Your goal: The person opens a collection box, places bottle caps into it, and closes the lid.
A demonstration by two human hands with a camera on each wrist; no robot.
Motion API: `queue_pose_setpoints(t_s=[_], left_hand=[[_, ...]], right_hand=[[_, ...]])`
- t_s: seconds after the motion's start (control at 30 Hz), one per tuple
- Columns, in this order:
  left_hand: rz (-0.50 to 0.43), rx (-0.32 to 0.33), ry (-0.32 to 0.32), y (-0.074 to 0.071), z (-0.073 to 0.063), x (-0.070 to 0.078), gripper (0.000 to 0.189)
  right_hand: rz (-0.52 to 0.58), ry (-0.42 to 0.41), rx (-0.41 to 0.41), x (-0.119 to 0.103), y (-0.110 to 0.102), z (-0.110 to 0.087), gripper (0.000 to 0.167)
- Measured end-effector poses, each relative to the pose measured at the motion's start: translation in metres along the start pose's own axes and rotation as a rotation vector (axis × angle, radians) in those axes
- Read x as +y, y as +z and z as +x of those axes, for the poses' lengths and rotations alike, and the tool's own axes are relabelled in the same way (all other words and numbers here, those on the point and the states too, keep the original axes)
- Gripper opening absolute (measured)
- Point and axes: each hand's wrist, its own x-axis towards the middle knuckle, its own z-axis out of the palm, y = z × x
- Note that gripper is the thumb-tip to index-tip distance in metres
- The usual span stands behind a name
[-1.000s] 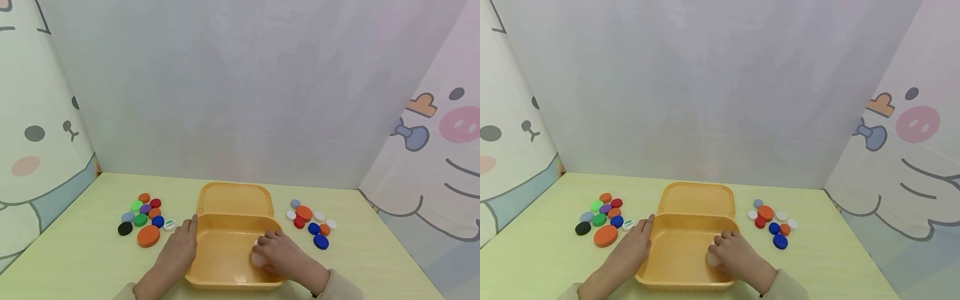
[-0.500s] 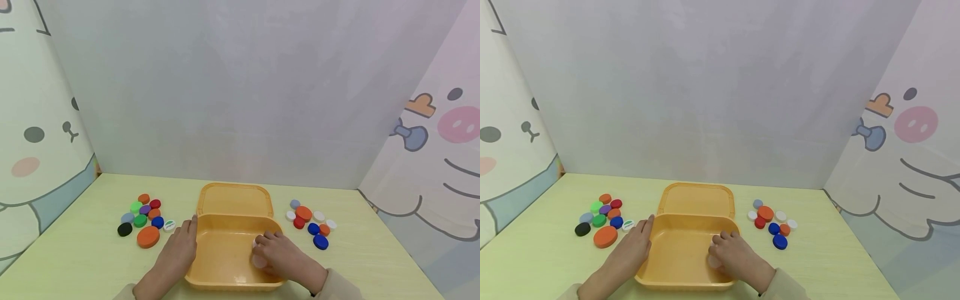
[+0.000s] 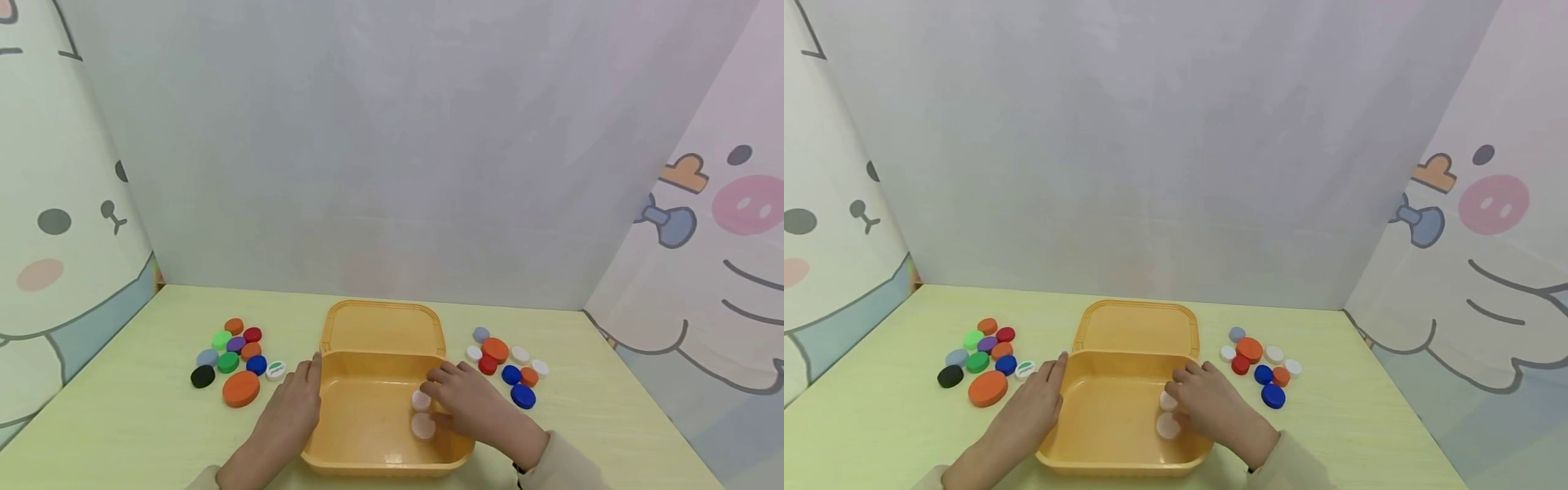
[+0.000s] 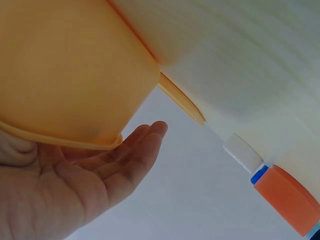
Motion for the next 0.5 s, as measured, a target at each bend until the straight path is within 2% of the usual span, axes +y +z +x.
queue_pose_setpoints(t_s=[0.2, 0.37, 0.5], left_hand=[[-0.005, -0.011, -0.010, 0.000, 0.000, -0.001, 0.062], [-0.006, -0.015, -0.013, 0.000, 0.000, -0.001, 0.062], [-0.008, -0.015, -0.013, 0.000, 0.000, 0.000, 0.062]], right_hand=[[-0.010, 0.069, 0.081, 0.018, -0.005, -0.002, 0.033], [-0.046, 0.093, 0.218, 0.034, -0.006, -0.005, 0.027], [-0.070, 0.151, 0.243, 0.051, -0.001, -0.009, 0.024]])
